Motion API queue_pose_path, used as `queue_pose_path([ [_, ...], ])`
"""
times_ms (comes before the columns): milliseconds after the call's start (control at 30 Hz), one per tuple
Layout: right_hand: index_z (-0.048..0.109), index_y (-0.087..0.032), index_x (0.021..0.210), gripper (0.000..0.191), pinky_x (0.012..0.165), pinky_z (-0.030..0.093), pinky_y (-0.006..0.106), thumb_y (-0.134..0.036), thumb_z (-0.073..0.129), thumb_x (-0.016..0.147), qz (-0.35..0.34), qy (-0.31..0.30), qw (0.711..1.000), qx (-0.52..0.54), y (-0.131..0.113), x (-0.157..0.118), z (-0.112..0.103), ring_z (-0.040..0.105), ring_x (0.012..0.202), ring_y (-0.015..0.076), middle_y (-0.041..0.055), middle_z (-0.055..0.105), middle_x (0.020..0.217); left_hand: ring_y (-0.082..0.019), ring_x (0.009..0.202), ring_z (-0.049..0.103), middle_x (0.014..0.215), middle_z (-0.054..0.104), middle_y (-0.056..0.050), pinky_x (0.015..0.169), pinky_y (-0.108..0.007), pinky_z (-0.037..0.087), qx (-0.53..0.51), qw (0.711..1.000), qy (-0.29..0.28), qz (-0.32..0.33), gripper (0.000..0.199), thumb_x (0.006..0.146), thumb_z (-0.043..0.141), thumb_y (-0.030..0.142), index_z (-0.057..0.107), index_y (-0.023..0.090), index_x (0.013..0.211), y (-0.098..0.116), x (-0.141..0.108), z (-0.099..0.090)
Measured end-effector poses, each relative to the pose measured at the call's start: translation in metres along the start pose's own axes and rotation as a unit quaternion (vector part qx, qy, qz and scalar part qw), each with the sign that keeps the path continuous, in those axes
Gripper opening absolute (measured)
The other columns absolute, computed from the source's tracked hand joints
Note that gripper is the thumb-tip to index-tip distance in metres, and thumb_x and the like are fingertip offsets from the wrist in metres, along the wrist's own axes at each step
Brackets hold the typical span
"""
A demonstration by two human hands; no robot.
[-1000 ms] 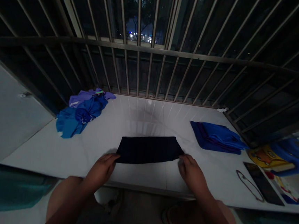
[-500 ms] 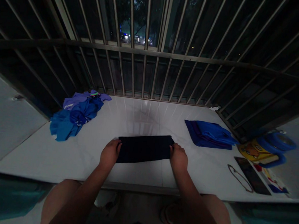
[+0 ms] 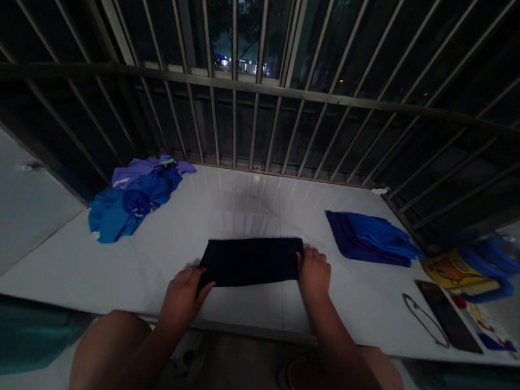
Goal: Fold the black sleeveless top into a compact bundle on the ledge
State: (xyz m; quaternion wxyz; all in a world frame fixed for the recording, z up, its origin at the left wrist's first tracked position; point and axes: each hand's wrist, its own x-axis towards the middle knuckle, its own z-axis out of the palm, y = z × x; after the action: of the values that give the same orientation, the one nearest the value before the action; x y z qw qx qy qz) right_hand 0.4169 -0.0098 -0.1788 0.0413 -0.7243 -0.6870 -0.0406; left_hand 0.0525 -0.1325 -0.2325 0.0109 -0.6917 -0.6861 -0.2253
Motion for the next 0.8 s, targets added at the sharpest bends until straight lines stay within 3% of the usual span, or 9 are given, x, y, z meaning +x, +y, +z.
queue_pose_path([
  [133, 0.068, -0.017, 0.127, 0.033, 0.085, 0.047, 0.038, -0.038, 0.045, 0.117, 0.002, -0.011, 1.0, 0.012, 0.0, 0.007, -0.008, 0.07, 0.11, 0.0305, 0.017, 0.077, 0.114, -0.038, 0.122, 0.074, 0.138, 0.078, -0.014, 0.096, -0.053, 0.06, 0.054, 0.998, -0.023, 0.028, 0.038, 0.108, 0.054, 0.044, 0.076, 0.023, 0.132, -0.014, -0.01, -0.007],
  [300, 0.067, -0.018, 0.124, 0.028, 0.08, 0.045, 0.034, -0.039, 0.051, 0.115, 0.015, -0.044, 0.999, 0.026, 0.001, -0.003, -0.007, 0.072, 0.103, 0.0272, 0.0146, 0.078, 0.112, -0.037, 0.133, 0.07, 0.148, 0.075, -0.013, 0.112, -0.06, 0.053, 0.053, 0.996, -0.027, 0.066, 0.044, 0.111, 0.047, 0.041, 0.073, 0.022, 0.141, -0.046, 0.001, -0.019],
  [433, 0.068, -0.018, 0.119, 0.028, 0.082, 0.045, 0.033, -0.036, 0.047, 0.116, 0.035, -0.01, 0.997, 0.063, 0.011, -0.025, -0.003, 0.071, 0.1, 0.0259, 0.0137, 0.077, 0.112, -0.033, 0.118, 0.076, 0.131, 0.081, -0.014, 0.107, -0.05, 0.059, -0.001, 0.999, -0.015, 0.046, 0.046, 0.112, 0.041, 0.043, 0.079, 0.02, 0.124, -0.063, 0.023, -0.03],
  [533, 0.069, -0.018, 0.114, 0.03, 0.087, 0.046, 0.035, -0.041, 0.049, 0.116, 0.001, 0.014, 0.995, 0.097, 0.016, -0.041, -0.002, 0.069, 0.101, 0.0265, 0.0133, 0.076, 0.112, -0.032, 0.102, 0.076, 0.112, 0.082, -0.015, 0.098, -0.048, 0.061, -0.011, 1.0, -0.021, 0.004, 0.048, 0.111, 0.042, 0.047, 0.08, 0.018, 0.112, -0.058, 0.038, -0.036],
  [633, 0.071, -0.02, 0.117, 0.033, 0.087, 0.048, 0.036, -0.05, 0.062, 0.11, -0.043, -0.006, 0.993, 0.112, 0.016, -0.05, 0.002, 0.069, 0.107, 0.0291, 0.0136, 0.074, 0.118, -0.034, 0.103, 0.075, 0.11, 0.082, -0.014, 0.099, -0.049, 0.06, -0.003, 0.999, -0.037, -0.027, 0.045, 0.106, 0.051, 0.054, 0.08, 0.02, 0.11, -0.045, 0.047, -0.032],
  [800, 0.071, -0.02, 0.117, 0.02, 0.091, 0.049, 0.037, -0.037, 0.063, 0.109, -0.048, -0.029, 0.993, 0.107, 0.011, -0.051, 0.012, 0.068, 0.11, 0.0292, 0.0139, 0.074, 0.119, -0.036, 0.105, 0.074, 0.114, 0.08, -0.017, 0.097, -0.048, 0.06, 0.025, 0.996, -0.06, -0.063, 0.043, 0.101, 0.063, 0.054, 0.078, 0.017, 0.116, -0.026, 0.047, -0.018],
])
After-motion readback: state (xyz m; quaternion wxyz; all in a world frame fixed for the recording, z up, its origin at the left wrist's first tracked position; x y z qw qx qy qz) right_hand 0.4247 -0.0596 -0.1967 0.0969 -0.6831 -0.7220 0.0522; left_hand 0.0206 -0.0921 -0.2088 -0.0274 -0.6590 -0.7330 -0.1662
